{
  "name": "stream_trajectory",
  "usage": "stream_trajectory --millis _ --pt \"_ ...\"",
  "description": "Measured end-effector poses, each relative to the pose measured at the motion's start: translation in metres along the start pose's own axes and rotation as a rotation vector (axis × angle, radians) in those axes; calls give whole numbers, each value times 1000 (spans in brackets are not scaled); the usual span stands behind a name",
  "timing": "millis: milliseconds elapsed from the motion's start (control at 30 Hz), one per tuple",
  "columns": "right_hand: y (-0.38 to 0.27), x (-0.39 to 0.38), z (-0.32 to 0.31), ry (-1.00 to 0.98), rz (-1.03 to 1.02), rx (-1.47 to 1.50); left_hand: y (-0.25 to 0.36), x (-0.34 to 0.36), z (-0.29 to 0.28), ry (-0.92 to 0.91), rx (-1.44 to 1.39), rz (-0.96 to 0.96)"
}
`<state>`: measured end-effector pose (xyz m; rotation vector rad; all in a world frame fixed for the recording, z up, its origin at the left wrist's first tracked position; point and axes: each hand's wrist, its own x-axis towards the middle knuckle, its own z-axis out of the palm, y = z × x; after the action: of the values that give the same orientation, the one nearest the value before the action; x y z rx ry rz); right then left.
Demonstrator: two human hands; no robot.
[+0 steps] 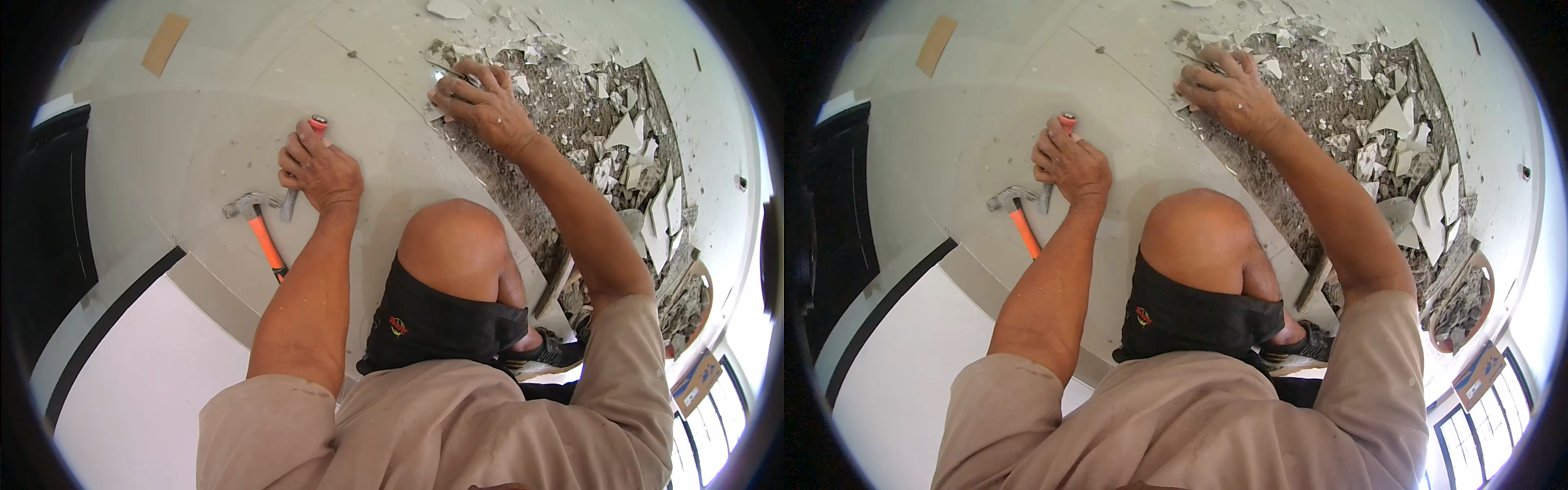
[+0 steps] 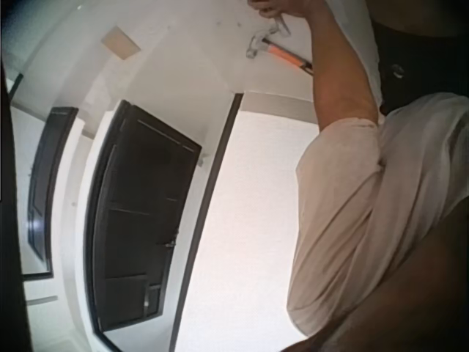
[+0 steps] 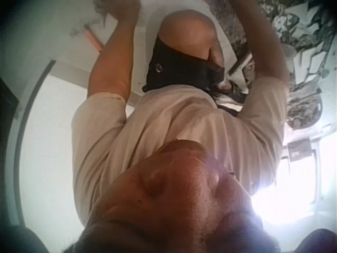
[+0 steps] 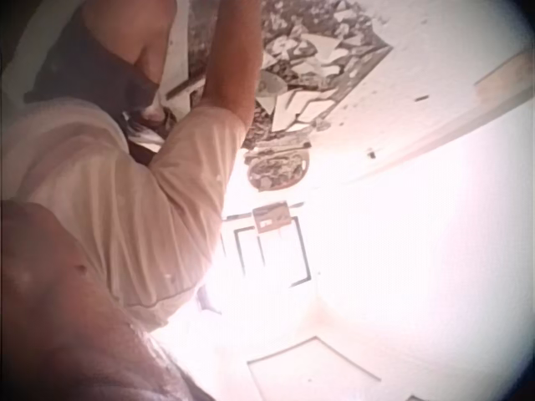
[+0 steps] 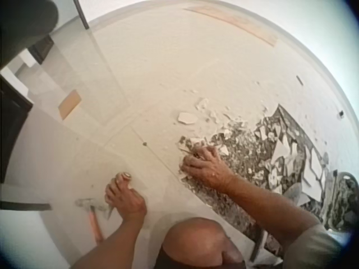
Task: The person uses a trowel and a hammer to pry up and break white floor tiles, then picks up the resulting shards and debris by hand and places them into a pile.
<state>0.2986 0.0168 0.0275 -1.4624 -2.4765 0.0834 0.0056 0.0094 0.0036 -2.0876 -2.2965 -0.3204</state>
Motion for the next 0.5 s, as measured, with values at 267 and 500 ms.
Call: stream_trajectory --millis 267,500 --pt "-16 -6 5 111 104 -10 -8 5 -1 7 -7 -7" --pt "-43 -100 -25 381 820 97 -7 -1 23 61 127 60"
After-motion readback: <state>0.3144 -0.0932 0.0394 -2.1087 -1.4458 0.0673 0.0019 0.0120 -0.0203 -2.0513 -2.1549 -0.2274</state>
